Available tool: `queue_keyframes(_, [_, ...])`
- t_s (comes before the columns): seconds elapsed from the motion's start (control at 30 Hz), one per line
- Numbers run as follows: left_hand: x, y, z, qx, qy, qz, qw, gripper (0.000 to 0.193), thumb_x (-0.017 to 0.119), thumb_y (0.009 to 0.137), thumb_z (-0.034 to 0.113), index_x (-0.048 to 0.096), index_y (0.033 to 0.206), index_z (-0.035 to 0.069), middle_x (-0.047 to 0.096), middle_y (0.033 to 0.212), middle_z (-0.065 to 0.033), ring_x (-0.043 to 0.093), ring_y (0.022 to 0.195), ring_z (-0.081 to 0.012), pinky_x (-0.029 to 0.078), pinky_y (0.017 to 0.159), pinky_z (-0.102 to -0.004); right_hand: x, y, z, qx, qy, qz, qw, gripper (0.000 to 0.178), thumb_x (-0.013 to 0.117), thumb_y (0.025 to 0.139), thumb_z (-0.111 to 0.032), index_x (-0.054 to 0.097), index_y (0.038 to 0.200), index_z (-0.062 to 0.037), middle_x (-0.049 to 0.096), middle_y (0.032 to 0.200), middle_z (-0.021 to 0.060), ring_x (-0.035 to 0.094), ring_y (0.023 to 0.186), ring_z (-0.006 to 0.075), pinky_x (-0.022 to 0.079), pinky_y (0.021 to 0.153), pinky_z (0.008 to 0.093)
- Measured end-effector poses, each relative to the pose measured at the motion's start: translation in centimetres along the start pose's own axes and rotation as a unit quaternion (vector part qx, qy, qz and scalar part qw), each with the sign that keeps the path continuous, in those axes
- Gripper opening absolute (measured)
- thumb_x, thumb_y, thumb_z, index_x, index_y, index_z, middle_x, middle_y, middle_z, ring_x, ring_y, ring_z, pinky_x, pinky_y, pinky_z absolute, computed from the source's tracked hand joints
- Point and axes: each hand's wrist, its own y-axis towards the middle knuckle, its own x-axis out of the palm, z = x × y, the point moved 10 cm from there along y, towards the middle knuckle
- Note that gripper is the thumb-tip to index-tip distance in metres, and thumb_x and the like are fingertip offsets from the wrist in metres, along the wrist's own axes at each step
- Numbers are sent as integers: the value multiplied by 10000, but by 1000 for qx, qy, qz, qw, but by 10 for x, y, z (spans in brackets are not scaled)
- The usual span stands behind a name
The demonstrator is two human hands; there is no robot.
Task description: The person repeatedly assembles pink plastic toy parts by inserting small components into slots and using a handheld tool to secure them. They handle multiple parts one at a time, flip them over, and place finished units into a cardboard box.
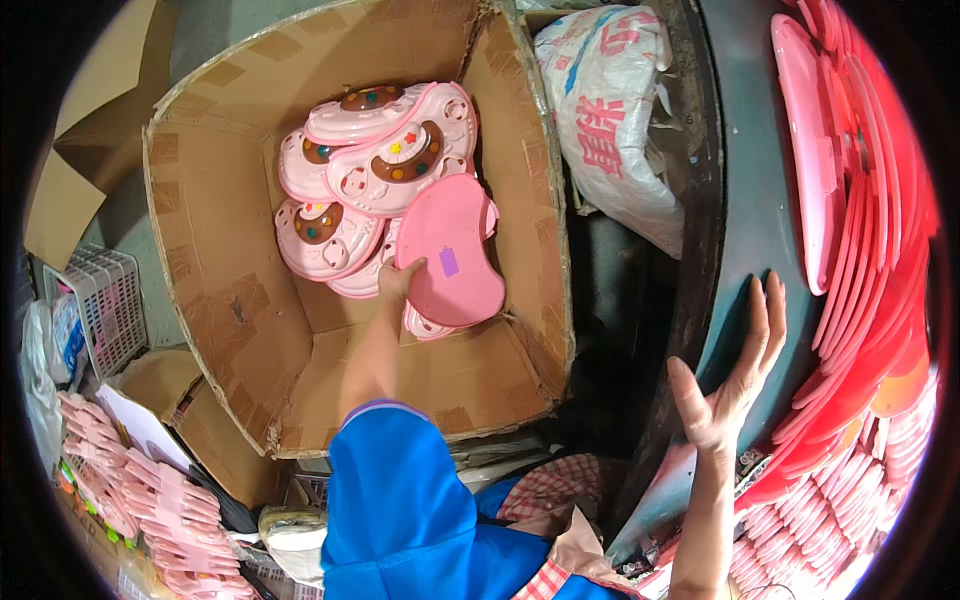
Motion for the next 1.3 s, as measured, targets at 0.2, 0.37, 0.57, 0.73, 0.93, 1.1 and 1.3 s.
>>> queue_keyframes(0.2, [10,-197,153,448,407,124,786,564,806,760,100,643,1300,69,658,1178,-144,604,1101,-353,443,1009,-480,-5,-9,10,24,-3,12,1000,996,766,753,-587,469,1536,-47,385,1589,258,337,1486,455,240,1210,580])
queue_keyframes(0.37, [-54,-241,28,415,655,66,628,554,634,865,105,582,1416,134,579,1274,-128,558,1164,-344,414,1075,-525,-4,-7,9,14,-14,14,1000,985,765,761,-572,464,1539,-49,392,1587,249,333,1488,450,235,1211,579])
queue_keyframes(0.57, [-87,-126,-94,-118,785,-81,603,567,494,1026,285,446,1577,159,456,1586,-124,445,1461,-302,381,1166,-511,-2,-7,8,3,-15,4,1000,999,764,764,-574,444,1549,-45,379,1593,252,329,1490,453,232,1211,584])
queue_keyframes(0.73, [41,-1,36,157,564,23,810,388,622,938,291,698,1169,-11,744,952,-244,747,892,-331,584,749,-454,-2,-7,13,27,-10,-8,1000,1028,769,754,-595,441,1543,-24,348,1595,291,317,1493,475,248,1203,594])
queue_keyframes(0.93, [140,124,-64,-60,-293,112,948,727,787,909,397,492,1366,-85,595,1289,-139,648,1080,-232,586,831,-423,2,-7,14,37,8,-36,999,1110,783,726,-625,381,1563,-17,278,1604,336,275,1502,511,247,1189,646])
queue_keyframes(1.1, [160,112,-84,-160,-461,240,839,661,852,837,442,568,1262,23,622,1104,-98,638,887,-196,533,647,-372,4,-20,29,68,8,-40,997,1130,790,711,-633,364,1571,-36,258,1604,343,267,1499,530,246,1181,668])
queue_keyframes(1.3, [191,107,-61,-124,-499,5,857,499,746,871,619,670,1100,182,626,784,6,488,586,-142,347,512,-235,4,-13,25,64,-2,-52,997,1129,789,718,-638,359,1571,-36,253,1599,351,268,1493,537,245,1177,671])
